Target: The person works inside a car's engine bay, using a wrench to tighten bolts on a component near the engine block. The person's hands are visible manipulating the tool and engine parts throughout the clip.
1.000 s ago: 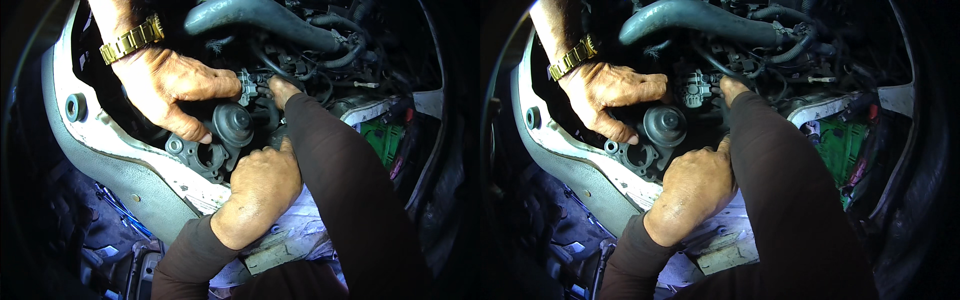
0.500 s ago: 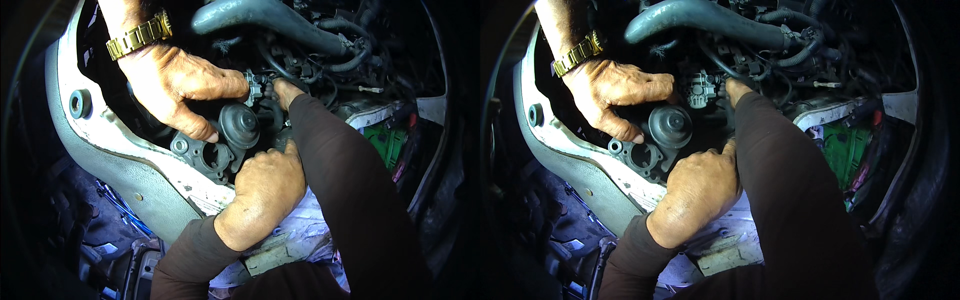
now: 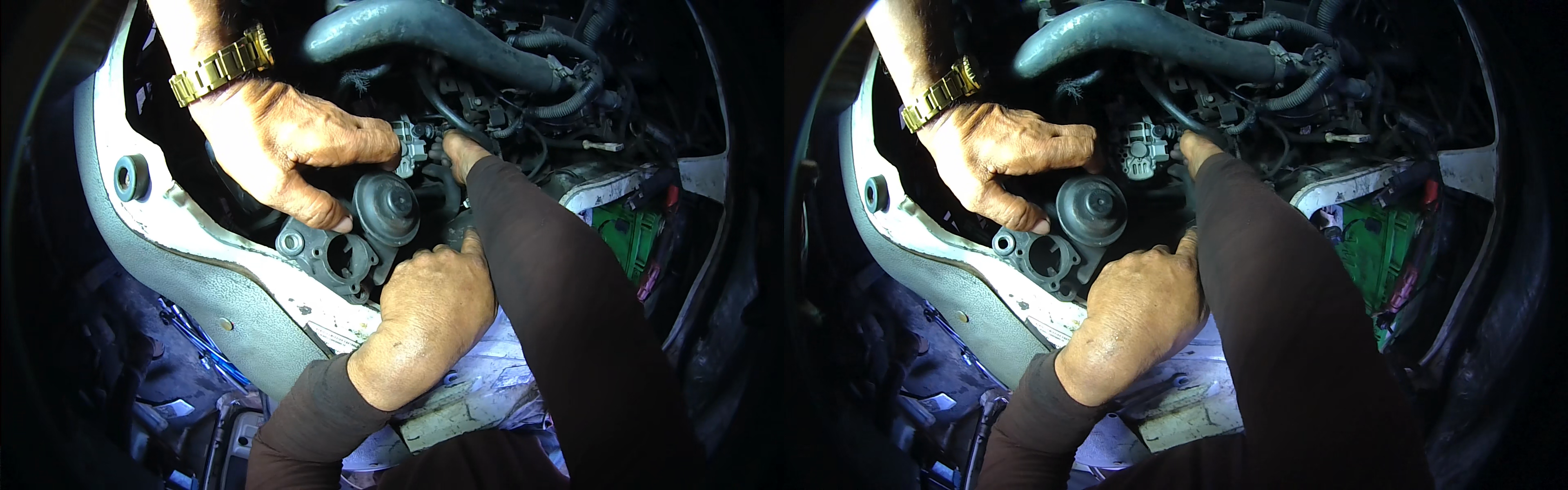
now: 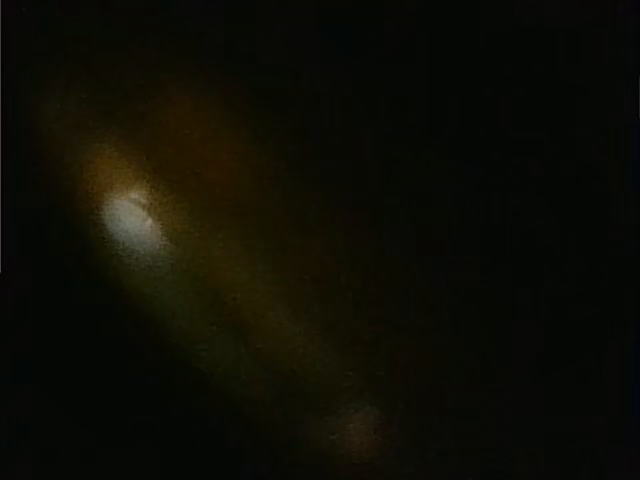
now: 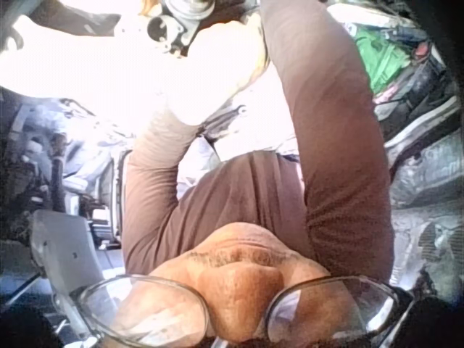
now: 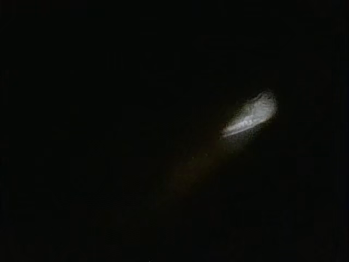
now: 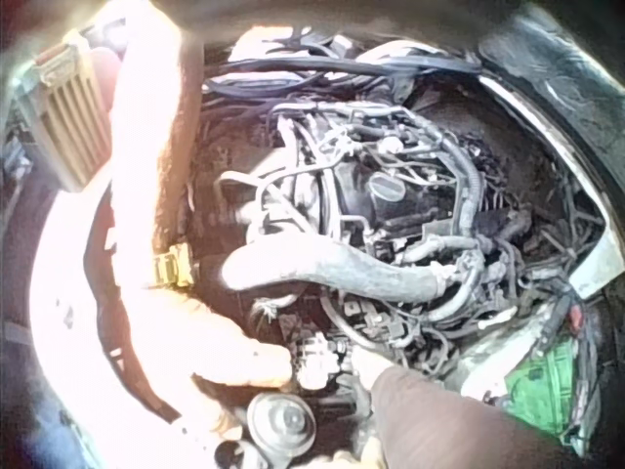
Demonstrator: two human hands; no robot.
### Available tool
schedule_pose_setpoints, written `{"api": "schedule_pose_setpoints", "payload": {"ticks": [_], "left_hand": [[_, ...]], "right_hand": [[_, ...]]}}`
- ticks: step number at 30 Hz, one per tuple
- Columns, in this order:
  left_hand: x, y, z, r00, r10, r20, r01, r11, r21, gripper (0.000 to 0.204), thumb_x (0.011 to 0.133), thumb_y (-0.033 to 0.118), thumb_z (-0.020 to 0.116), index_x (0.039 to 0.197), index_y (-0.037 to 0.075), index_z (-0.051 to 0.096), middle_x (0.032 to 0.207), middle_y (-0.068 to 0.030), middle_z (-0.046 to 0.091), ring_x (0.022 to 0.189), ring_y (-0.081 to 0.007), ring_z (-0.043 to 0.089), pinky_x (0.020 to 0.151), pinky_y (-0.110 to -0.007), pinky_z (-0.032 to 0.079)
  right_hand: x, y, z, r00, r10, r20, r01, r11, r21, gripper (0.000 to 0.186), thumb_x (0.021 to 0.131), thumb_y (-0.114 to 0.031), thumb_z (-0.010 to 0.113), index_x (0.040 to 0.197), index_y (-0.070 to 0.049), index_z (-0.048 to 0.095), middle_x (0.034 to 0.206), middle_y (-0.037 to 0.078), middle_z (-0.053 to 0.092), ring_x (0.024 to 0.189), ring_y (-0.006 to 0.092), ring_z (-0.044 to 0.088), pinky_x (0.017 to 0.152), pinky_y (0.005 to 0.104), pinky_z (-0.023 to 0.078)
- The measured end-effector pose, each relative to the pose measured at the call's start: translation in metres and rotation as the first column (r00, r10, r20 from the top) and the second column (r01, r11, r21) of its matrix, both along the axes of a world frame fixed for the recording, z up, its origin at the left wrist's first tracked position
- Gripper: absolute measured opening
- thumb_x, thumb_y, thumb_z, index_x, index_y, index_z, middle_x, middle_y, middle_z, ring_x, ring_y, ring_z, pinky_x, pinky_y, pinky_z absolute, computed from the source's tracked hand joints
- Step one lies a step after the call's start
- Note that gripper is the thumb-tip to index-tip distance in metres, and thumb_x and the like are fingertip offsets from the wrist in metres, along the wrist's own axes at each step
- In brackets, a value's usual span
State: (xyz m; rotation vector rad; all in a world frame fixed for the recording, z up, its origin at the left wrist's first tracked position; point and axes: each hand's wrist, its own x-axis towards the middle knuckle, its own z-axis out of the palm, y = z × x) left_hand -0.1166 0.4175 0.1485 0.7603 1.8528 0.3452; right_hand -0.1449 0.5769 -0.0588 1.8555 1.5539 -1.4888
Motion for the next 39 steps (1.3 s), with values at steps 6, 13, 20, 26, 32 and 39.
{"api": "schedule_pose_setpoints", "payload": {"ticks": [6,13,20,26,32,39], "left_hand": [[0.003,-0.001,0.000,1.000,0.016,-0.015,-0.015,0.999,0.029,0.042,0.090,0.012,0.047,0.129,-0.004,0.050,0.095,-0.0233,0.066,0.092,-0.0347,0.068,0.076,-0.043,0.057],[0.003,-0.002,-0.002,0.999,0.018,-0.029,-0.017,0.999,0.032,0.042,0.090,0.012,0.047,0.128,-0.004,0.051,0.095,-0.0233,0.066,0.091,-0.0347,0.068,0.075,-0.043,0.057],[0.003,-0.002,0.000,1.000,0.024,-0.011,-0.024,0.999,0.022,0.043,0.090,0.013,0.047,0.130,-0.003,0.051,0.096,-0.0230,0.066,0.092,-0.0345,0.068,0.075,-0.043,0.057],[0.003,0.000,0.000,1.000,-0.002,-0.001,0.002,1.000,0.014,0.045,0.092,0.014,0.045,0.133,-0.003,0.049,0.096,-0.0231,0.066,0.092,-0.0344,0.068,0.077,-0.043,0.057],[0.003,-0.001,-0.001,1.000,0.017,-0.012,-0.017,0.999,0.035,0.045,0.092,0.014,0.045,0.134,-0.003,0.048,0.096,-0.0234,0.066,0.092,-0.0336,0.068,0.075,-0.042,0.058],[0.001,0.000,-0.002,1.000,0.011,-0.003,-0.011,1.000,0.008,0.050,0.091,0.019,0.047,0.138,0.000,0.043,0.097,-0.0234,0.066,0.092,-0.0351,0.068,0.079,-0.044,0.056]], "right_hand": [[0.005,0.012,-0.014,0.995,-0.074,-0.069,0.067,0.993,-0.098,0.027,0.102,-0.018,0.036,0.100,-0.007,0.060,0.086,0.005,0.067,0.072,0.0142,0.066,0.056,0.0247,0.042],[0.000,0.005,-0.008,1.000,-0.012,-0.014,0.012,0.999,-0.041,0.019,0.100,-0.015,0.041,0.105,-0.006,0.057,0.094,0.008,0.068,0.078,0.0172,0.069,0.054,0.0263,0.044],[0.004,0.010,0.000,0.995,-0.017,-0.098,0.004,0.992,-0.130,0.017,0.100,-0.014,0.041,0.104,-0.005,0.055,0.097,0.007,0.065,0.084,0.0178,0.068,0.062,0.0288,0.050],[0.004,0.011,-0.005,0.998,0.016,-0.067,-0.023,0.993,-0.116,0.016,0.100,-0.014,0.041,0.104,-0.007,0.055,0.092,0.005,0.065,0.084,0.0162,0.068,0.065,0.0271,0.046],[0.005,0.014,-0.006,0.997,-0.046,-0.061,0.038,0.991,-0.131,0.015,0.100,-0.015,0.042,0.105,-0.009,0.055,0.090,0.004,0.064,0.085,0.0162,0.068,0.064,0.0280,0.047],[0.004,0.013,-0.015,0.998,-0.001,-0.057,-0.004,0.996,-0.093,0.015,0.100,-0.015,0.043,0.100,-0.009,0.056,0.086,0.003,0.063,0.078,0.0142,0.068,0.059,0.0276,0.045]]}}
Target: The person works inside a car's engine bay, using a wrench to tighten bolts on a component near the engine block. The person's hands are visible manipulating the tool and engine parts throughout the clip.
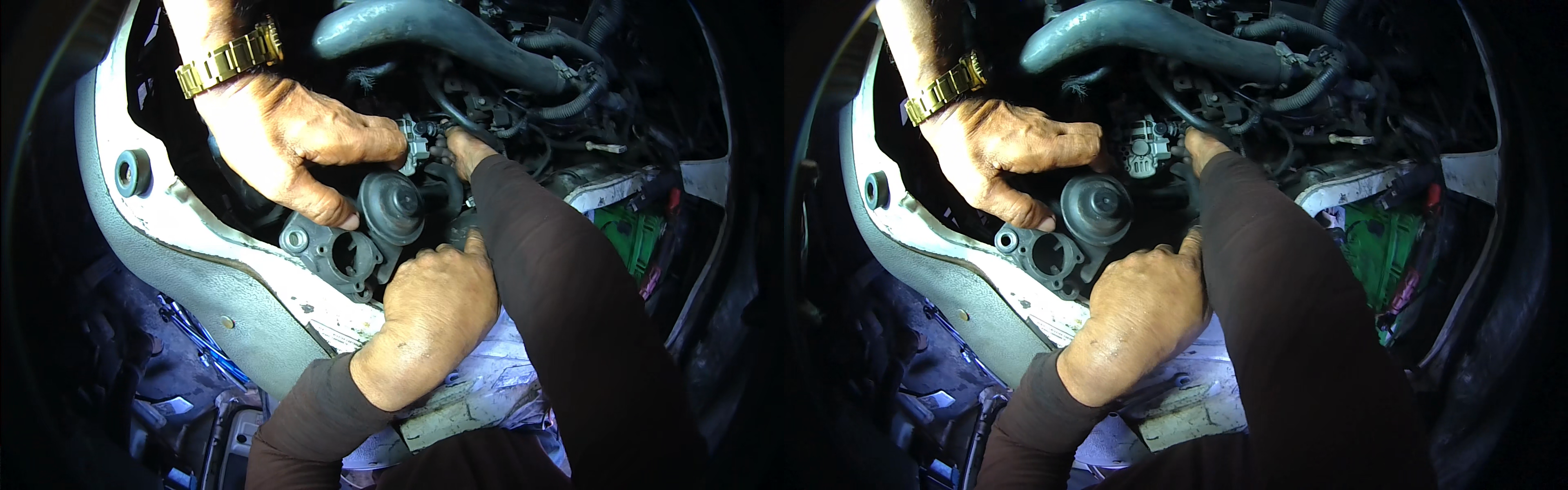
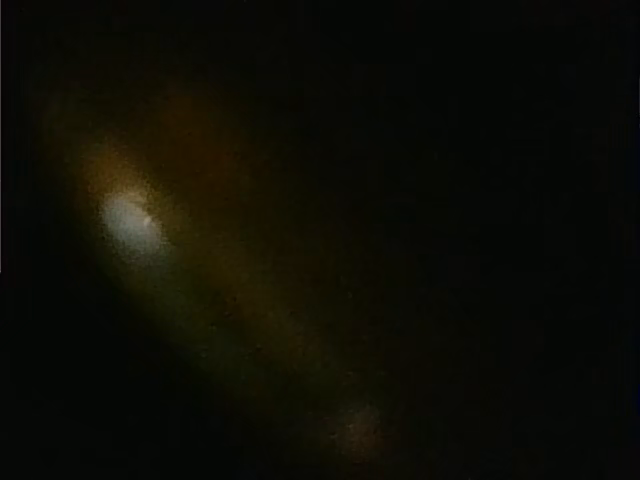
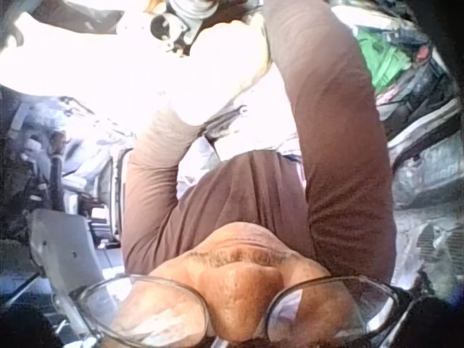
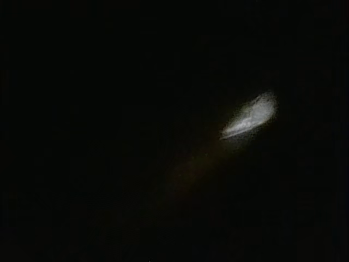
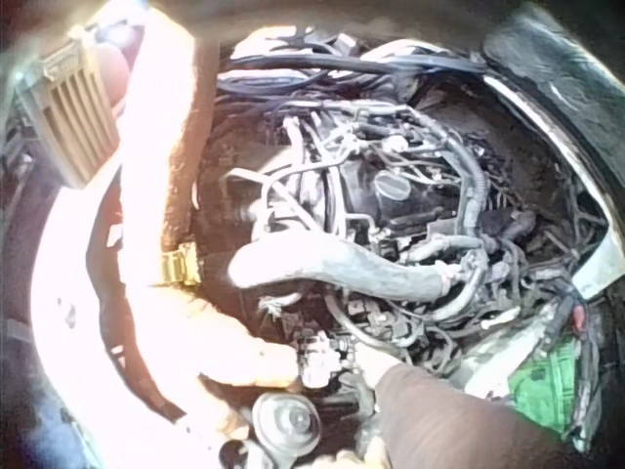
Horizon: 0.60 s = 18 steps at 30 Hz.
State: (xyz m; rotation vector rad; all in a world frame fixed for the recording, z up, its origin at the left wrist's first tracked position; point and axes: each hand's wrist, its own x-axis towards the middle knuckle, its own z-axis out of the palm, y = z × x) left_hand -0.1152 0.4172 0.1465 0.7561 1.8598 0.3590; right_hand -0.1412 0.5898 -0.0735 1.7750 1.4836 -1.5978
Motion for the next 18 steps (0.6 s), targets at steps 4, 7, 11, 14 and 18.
{"api": "schedule_pose_setpoints", "payload": {"ticks": [4,7,11,14,18], "left_hand": [[0.004,-0.001,0.002,0.998,0.021,-0.051,-0.019,0.999,0.030,0.043,0.090,0.013,0.048,0.130,-0.004,0.050,0.091,-0.0228,0.066,0.087,-0.0341,0.069,0.072,-0.043,0.058],[0.002,-0.002,0.002,0.999,0.005,-0.040,-0.004,1.000,0.031,0.043,0.089,0.013,0.049,0.129,-0.004,0.051,0.091,-0.0227,0.066,0.087,-0.0341,0.069,0.073,-0.043,0.058],[0.004,-0.001,0.002,0.998,0.003,-0.058,0.000,0.999,0.054,0.043,0.089,0.014,0.049,0.129,-0.004,0.051,0.091,-0.0231,0.066,0.087,-0.0341,0.069,0.073,-0.043,0.058],[0.004,-0.001,-0.001,0.999,0.004,-0.050,-0.002,0.999,0.038,0.043,0.090,0.014,0.048,0.130,-0.004,0.051,0.091,-0.0232,0.066,0.088,-0.0340,0.069,0.073,-0.043,0.058],[0.006,-0.001,0.001,0.997,-0.005,-0.071,0.007,0.999,0.031,0.044,0.093,0.018,0.046,0.131,-0.003,0.051,0.094,-0.0231,0.066,0.090,-0.0339,0.068,0.075,-0.042,0.057]], "right_hand": [[0.001,0.000,0.000,1.000,-0.008,-0.009,0.008,1.000,-0.017,0.015,0.100,-0.014,0.041,0.101,-0.009,0.055,0.086,0.002,0.062,0.077,0.0139,0.068,0.059,0.0269,0.045],[-0.001,0.001,0.003,1.000,0.018,0.008,-0.018,1.000,-0.018,0.015,0.100,-0.014,0.040,0.103,-0.008,0.054,0.092,0.003,0.063,0.078,0.0142,0.068,0.059,0.0272,0.045],[-0.001,-0.005,0.014,1.000,-0.013,0.015,0.013,1.000,-0.002,0.018,0.101,-0.016,0.038,0.109,-0.007,0.052,0.100,0.006,0.064,0.079,0.0165,0.068,0.062,0.0264,0.046],[-0.004,-0.007,0.008,0.998,0.059,0.035,-0.062,0.994,0.092,0.025,0.101,-0.022,0.039,0.114,-0.005,0.052,0.101,0.007,0.063,0.080,0.0186,0.068,0.066,0.0287,0.049],[-0.002,-0.002,-0.001,0.993,-0.115,0.003,0.112,0.973,0.204,0.032,0.098,-0.031,0.044,0.112,-0.007,0.060,0.093,0.008,0.064,0.078,0.0190,0.065,0.068,0.0331,0.049]]}}
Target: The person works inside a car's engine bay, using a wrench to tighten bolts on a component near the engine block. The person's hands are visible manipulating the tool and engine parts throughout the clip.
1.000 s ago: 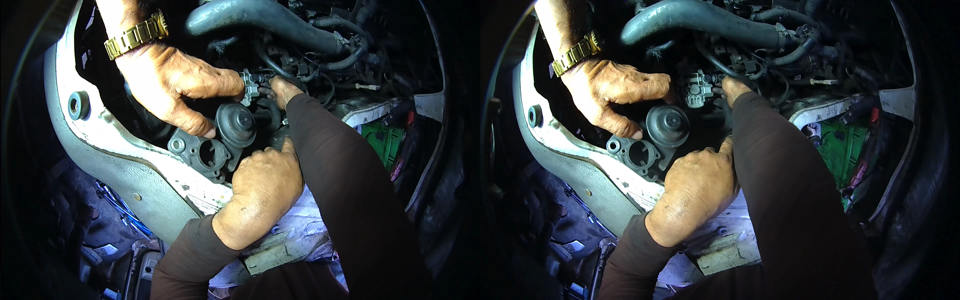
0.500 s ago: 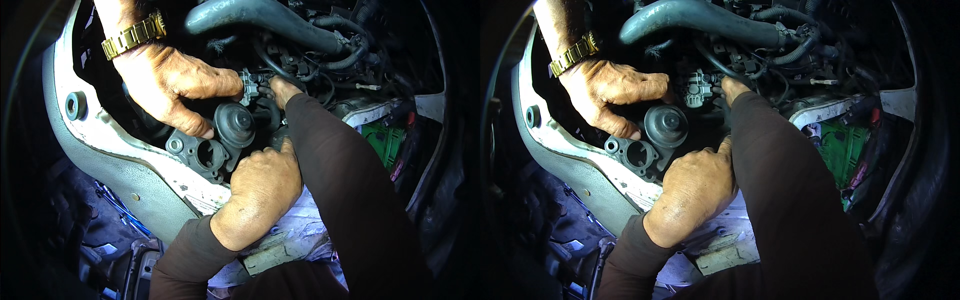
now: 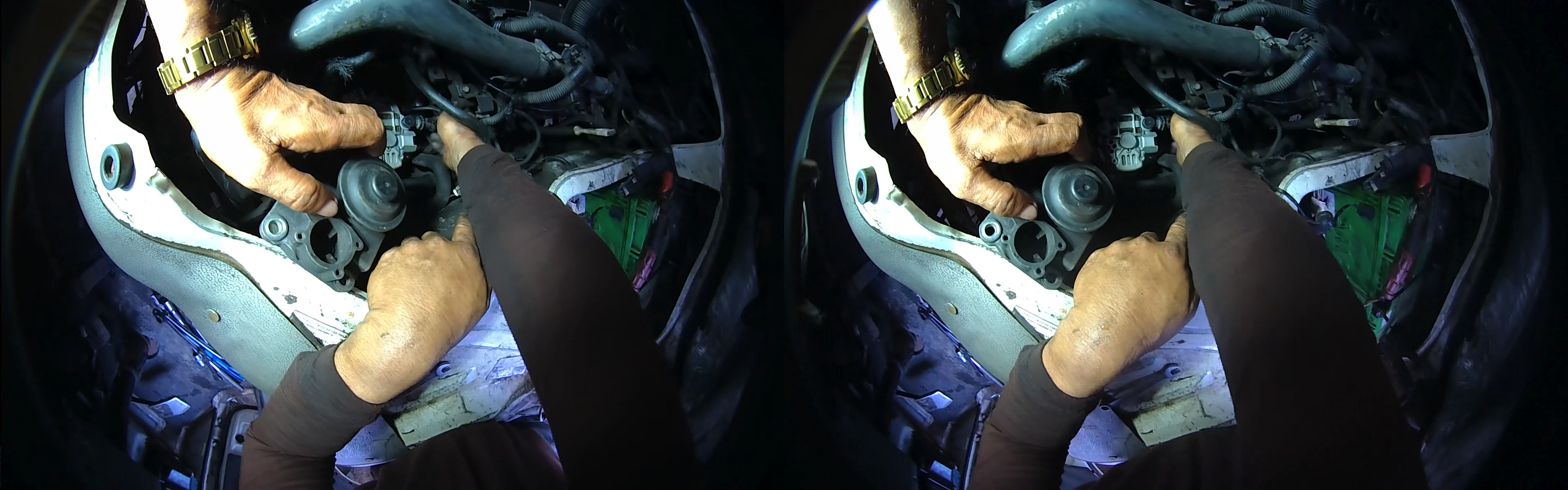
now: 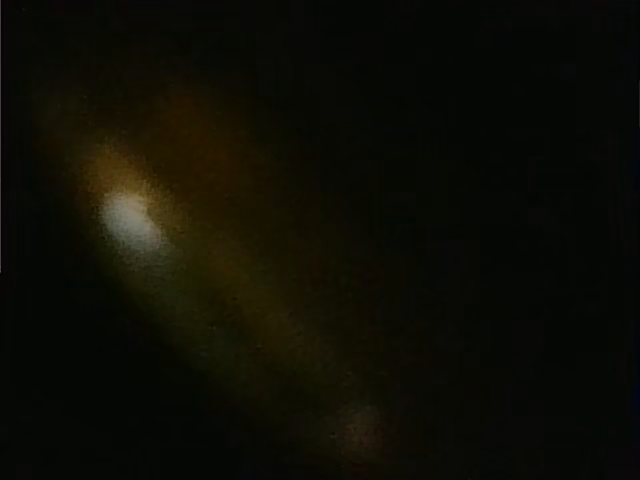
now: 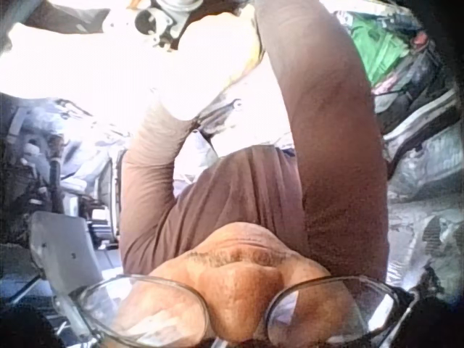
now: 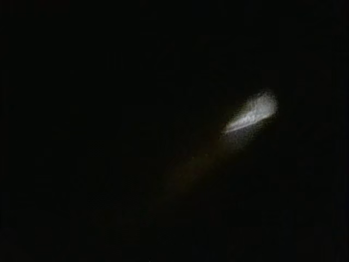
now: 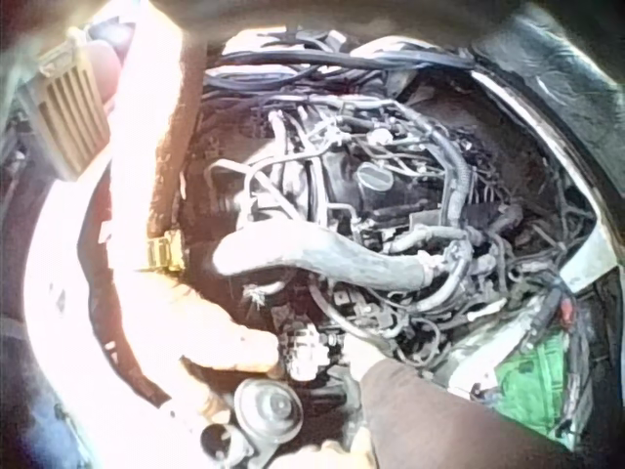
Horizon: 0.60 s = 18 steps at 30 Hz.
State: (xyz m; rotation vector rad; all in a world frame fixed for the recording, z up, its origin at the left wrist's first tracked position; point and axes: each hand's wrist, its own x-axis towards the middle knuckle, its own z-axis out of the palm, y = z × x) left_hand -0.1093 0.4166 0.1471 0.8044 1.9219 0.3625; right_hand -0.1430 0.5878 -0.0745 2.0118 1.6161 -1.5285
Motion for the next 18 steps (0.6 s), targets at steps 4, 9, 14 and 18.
{"api": "schedule_pose_setpoints", "payload": {"ticks": [4,9,14,18], "left_hand": [[-0.005,0.001,0.003,0.999,-0.004,0.047,0.004,1.000,-0.005,0.045,0.094,0.023,0.046,0.132,-0.001,0.051,0.096,-0.0232,0.066,0.091,-0.0342,0.068,0.075,-0.043,0.057],[-0.003,0.001,0.004,0.999,0.013,0.052,-0.013,1.000,0.000,0.046,0.094,0.026,0.046,0.132,0.000,0.051,0.091,-0.0222,0.066,0.087,-0.0341,0.069,0.074,-0.045,0.057],[-0.002,0.000,0.001,0.999,0.048,0.023,-0.048,0.998,0.027,0.046,0.094,0.026,0.046,0.132,0.001,0.051,0.089,-0.0216,0.067,0.084,-0.0338,0.069,0.073,-0.044,0.057],[-0.002,-0.001,0.002,0.999,0.029,0.028,-0.030,1.000,0.004,0.045,0.095,0.025,0.045,0.132,0.001,0.051,0.091,-0.0221,0.067,0.086,-0.0340,0.069,0.073,-0.043,0.057]], "right_hand": [[-0.003,0.008,-0.001,0.953,0.275,0.125,-0.287,0.954,0.088,0.031,0.097,-0.030,0.045,0.110,-0.007,0.061,0.091,0.008,0.064,0.077,0.0185,0.064,0.067,0.0326,0.049],[-0.005,0.020,0.000,0.575,0.725,0.379,-0.798,0.600,0.062,0.030,0.095,-0.029,0.046,0.108,-0.008,0.062,0.089,0.008,0.064,0.077,0.0179,0.063,0.066,0.0320,0.049],[-0.002,0.015,0.009,0.772,0.615,0.162,-0.623,0.782,0.000,0.029,0.093,-0.026,0.047,0.107,-0.007,0.063,0.086,0.008,0.064,0.076,0.0165,0.061,0.065,0.0314,0.048],[-0.005,-0.001,0.031,0.876,0.479,0.047,-0.479,0.878,-0.026,0.033,0.094,-0.025,0.042,0.111,-0.004,0.062,0.087,0.009,0.065,0.075,0.0155,0.061,0.063,0.0305,0.047]]}}
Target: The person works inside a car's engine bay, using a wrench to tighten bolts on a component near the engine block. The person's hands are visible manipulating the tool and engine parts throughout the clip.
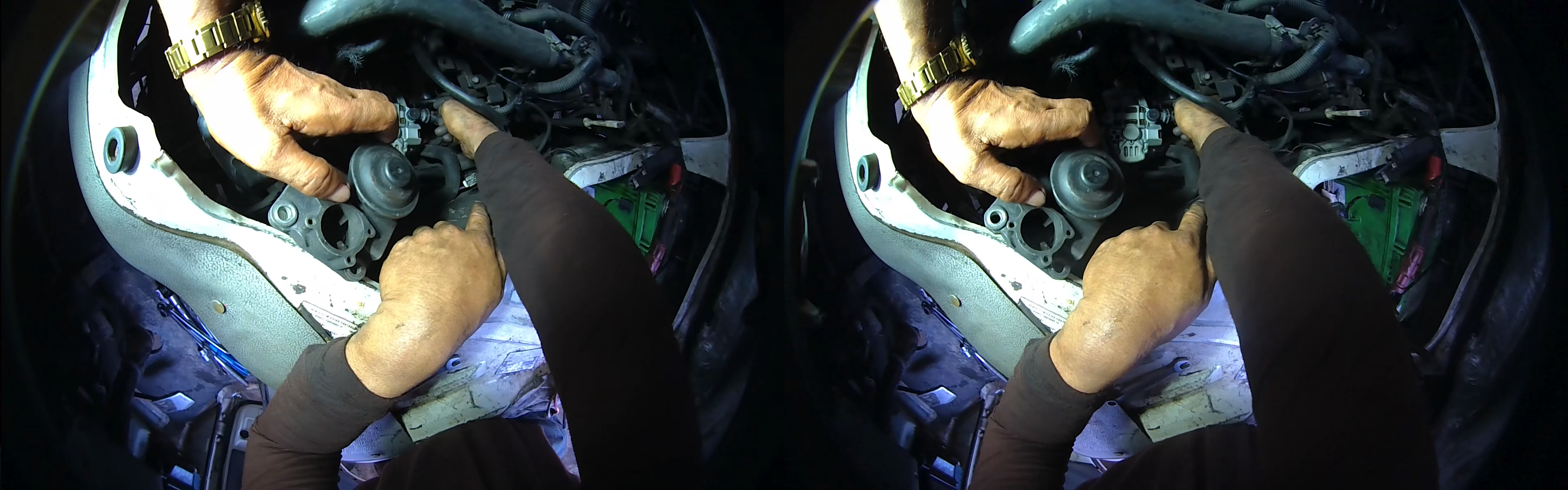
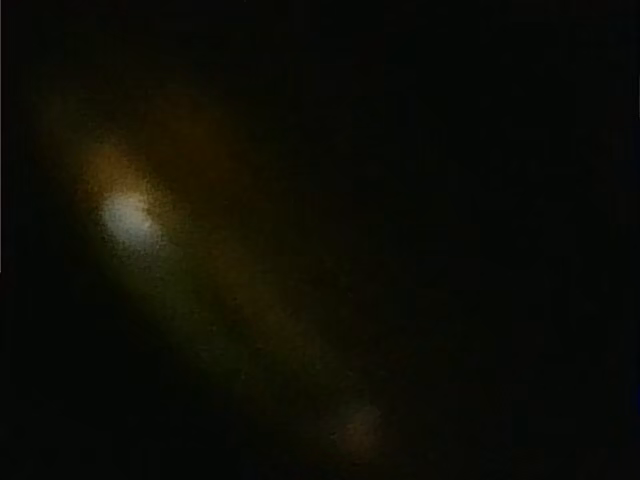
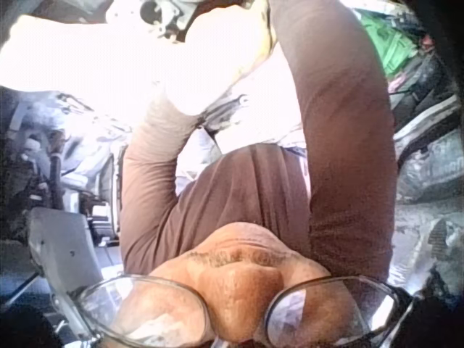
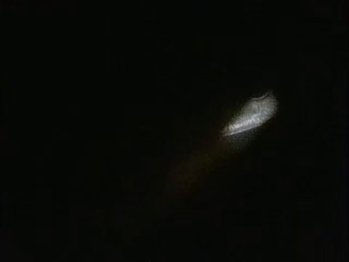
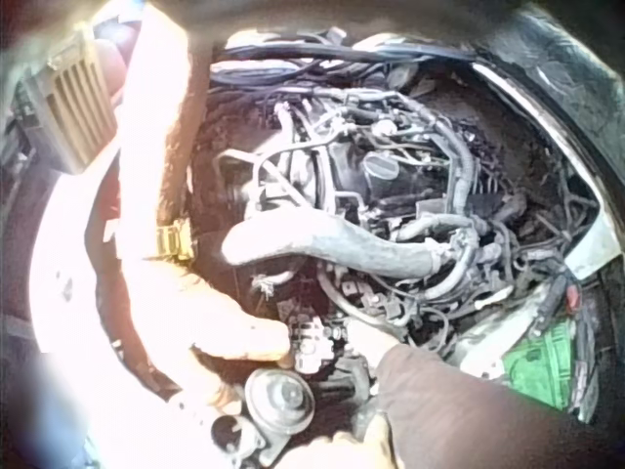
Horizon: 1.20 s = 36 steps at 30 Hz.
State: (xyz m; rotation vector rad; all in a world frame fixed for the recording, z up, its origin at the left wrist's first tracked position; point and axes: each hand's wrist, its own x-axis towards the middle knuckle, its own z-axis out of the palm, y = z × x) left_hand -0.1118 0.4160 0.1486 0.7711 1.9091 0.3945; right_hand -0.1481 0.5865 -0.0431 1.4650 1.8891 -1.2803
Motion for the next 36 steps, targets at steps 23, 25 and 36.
{"api": "schedule_pose_setpoints", "payload": {"ticks": [23,25,36], "left_hand": [[0.022,-0.003,0.002,0.837,0.136,-0.530,0.024,0.959,0.284,0.032,0.091,0.031,0.054,0.090,0.001,0.064,0.084,-0.0210,0.068,0.080,-0.0388,0.067,0.070,-0.048,0.054],[0.029,-0.019,0.018,0.817,0.261,-0.514,0.019,0.879,0.477,0.019,0.085,0.016,0.062,0.095,0.000,0.064,0.088,-0.0181,0.067,0.082,-0.0350,0.066,0.071,-0.040,0.054],[0.091,-0.277,0.004,-0.138,0.983,-0.122,-0.650,0.003,0.760,0.018,0.089,0.002,0.059,0.105,-0.002,0.065,0.092,-0.0063,0.066,0.079,-0.0103,0.059,0.072,-0.024,0.048]], "right_hand": [[0.104,-0.010,0.184,0.582,0.670,-0.461,-0.065,0.604,0.794,0.019,0.093,-0.009,0.051,0.106,-0.002,0.062,0.100,0.016,0.062,0.093,0.0310,0.063,0.083,0.0400,0.051],[0.116,-0.007,0.172,0.558,0.634,-0.535,-0.056,0.672,0.738,0.018,0.093,-0.011,0.051,0.106,-0.004,0.062,0.101,0.014,0.063,0.096,0.0324,0.061,0.083,0.0409,0.049],[0.117,-0.005,0.159,0.592,0.784,-0.187,-0.170,0.349,0.922,0.027,0.095,-0.027,0.053,0.112,-0.007,0.062,0.108,0.010,0.066,0.104,0.0296,0.060,0.091,0.0414,0.044]]}}
